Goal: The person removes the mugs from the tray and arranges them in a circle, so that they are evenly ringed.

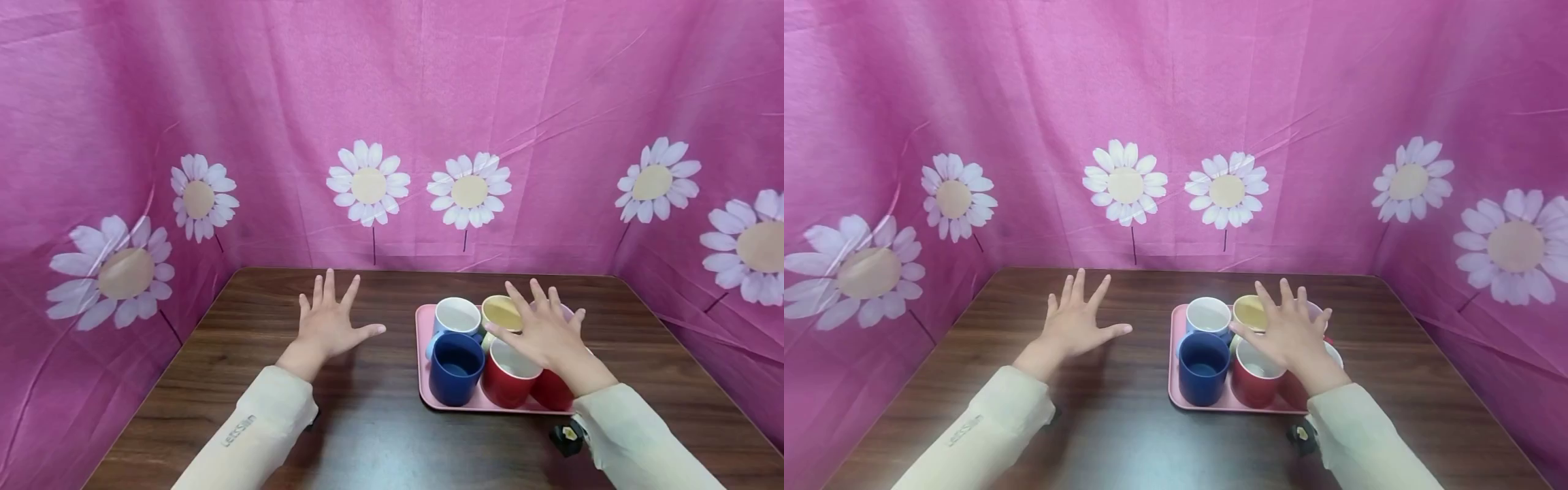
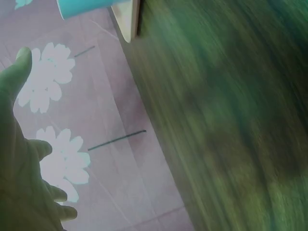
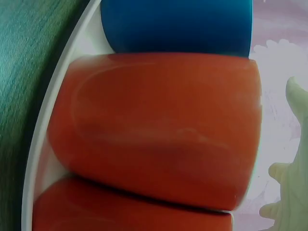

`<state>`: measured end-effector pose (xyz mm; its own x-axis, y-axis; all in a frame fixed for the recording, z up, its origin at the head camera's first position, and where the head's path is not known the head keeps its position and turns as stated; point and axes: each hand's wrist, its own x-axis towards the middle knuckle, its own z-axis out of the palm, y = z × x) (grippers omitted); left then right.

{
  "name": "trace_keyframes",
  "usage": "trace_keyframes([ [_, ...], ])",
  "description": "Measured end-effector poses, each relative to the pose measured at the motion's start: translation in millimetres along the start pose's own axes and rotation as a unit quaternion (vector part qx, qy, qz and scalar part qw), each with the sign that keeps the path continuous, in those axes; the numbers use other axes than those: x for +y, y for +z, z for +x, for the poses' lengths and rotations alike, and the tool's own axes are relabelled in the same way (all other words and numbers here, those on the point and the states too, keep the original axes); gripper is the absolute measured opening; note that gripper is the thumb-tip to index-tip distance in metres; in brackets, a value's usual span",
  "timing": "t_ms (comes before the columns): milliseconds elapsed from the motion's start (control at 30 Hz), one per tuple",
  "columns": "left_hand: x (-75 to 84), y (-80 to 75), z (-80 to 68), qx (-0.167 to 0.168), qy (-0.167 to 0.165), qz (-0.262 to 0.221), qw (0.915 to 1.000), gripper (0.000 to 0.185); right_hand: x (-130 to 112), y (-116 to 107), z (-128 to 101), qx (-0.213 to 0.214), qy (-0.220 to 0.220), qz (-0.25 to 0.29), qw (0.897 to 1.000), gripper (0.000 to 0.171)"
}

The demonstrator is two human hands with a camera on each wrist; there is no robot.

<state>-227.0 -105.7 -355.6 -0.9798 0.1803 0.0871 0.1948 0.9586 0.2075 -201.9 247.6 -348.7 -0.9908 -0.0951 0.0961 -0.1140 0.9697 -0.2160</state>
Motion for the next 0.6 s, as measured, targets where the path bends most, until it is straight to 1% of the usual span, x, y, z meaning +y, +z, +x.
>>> trace_keyframes([
  [167,10.6,0.2,2.1,0.001,0.018,0.002,0.9998,0.105,3.4,-5.4,-2.2,0.007,-0.002,0.001,1.0,0.097],
  [333,23.1,-1.2,3.7,-0.002,0.033,0.003,0.9995,0.105,10.6,-10.4,-3.3,-0.001,-0.001,0.008,1.0,0.098],
  [433,31.5,-1.6,3.7,-0.002,0.042,0.007,0.9991,0.104,15.5,-12.6,-2.9,-0.005,0.003,0.011,1.0,0.098],
  [600,44.9,-0.3,1.7,-0.003,0.058,0.013,0.9982,0.103,23.3,-15.3,-2.2,0.003,0.008,0.01,1.0,0.095],
])
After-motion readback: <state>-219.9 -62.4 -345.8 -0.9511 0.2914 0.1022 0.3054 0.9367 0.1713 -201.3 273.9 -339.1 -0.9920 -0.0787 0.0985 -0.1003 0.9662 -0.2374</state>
